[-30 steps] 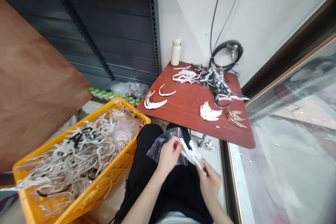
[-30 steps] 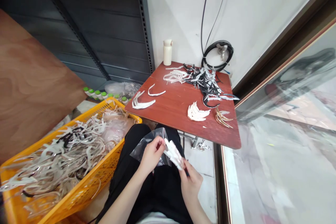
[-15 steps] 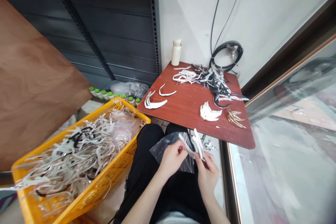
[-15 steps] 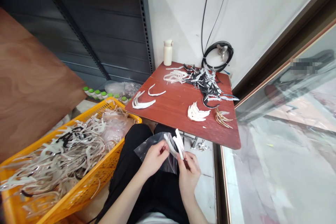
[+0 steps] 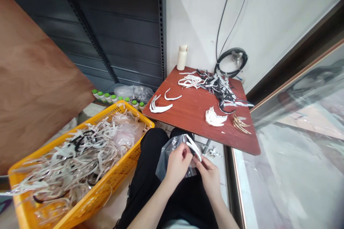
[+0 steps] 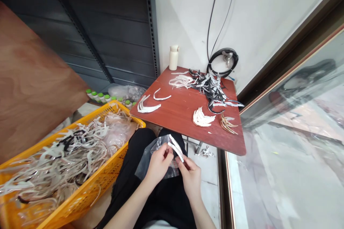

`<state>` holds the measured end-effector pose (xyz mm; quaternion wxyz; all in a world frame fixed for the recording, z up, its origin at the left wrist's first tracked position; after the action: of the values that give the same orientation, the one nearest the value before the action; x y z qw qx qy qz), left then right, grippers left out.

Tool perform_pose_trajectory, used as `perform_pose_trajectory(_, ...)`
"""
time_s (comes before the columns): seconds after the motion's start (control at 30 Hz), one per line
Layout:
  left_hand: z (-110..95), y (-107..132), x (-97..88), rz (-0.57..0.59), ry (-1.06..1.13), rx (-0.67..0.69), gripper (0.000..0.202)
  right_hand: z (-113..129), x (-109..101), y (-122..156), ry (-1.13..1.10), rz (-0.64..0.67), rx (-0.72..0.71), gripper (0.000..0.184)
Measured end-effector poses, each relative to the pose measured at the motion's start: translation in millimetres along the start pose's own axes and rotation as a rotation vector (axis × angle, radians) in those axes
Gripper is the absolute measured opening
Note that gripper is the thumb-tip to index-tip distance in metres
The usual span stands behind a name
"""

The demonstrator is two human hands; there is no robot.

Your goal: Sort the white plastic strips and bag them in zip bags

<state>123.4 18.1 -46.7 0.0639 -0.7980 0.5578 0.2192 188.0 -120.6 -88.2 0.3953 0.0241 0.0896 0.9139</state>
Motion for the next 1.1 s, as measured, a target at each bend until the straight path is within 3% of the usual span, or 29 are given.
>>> perform_pose_trajectory(0.17,23,-5,0.9,-0.010,-0.280,-0.161,0.013,-22,14,-6,-0.038,0.101,0.058,0.043)
perform_pose_trajectory(0.33,44,-8,4.2,0.140,-0.538,-0.330,0.033,-34,18,-4,0.050,0.111,0.071,0.043)
perform_pose_trajectory(0.47,43,-11,3.1,0.185,-0.552,-0.311,0.035,-37,17,-3,0.067,0.112,0.063,0.037)
perform_pose_trajectory(0.67,36,-12,7.5,0.155,-0.595,-0.321,0.035,-39,16,0,0.125,0.108,0.078,0.037)
perform_pose_trajectory(0.87,32,-16,9.4,0.147,-0.612,-0.315,0.032,-16,13,5,0.367,0.041,0.001,0.030)
perform_pose_trajectory(1.1,29,-10,6.4,0.162,-0.593,-0.241,0.026,-30,17,1,0.189,0.104,0.159,0.040)
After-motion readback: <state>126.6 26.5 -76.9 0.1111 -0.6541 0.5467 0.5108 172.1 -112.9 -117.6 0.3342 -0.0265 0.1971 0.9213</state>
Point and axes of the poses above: each hand's wrist, its own y-axis away from the middle knuckle, its own x-axis out of the palm, z = x × y, the point moved 9 cm from there along -y, towards the middle knuckle, and after that the axes turned 15 degrees about z, right-handed, at the moved point
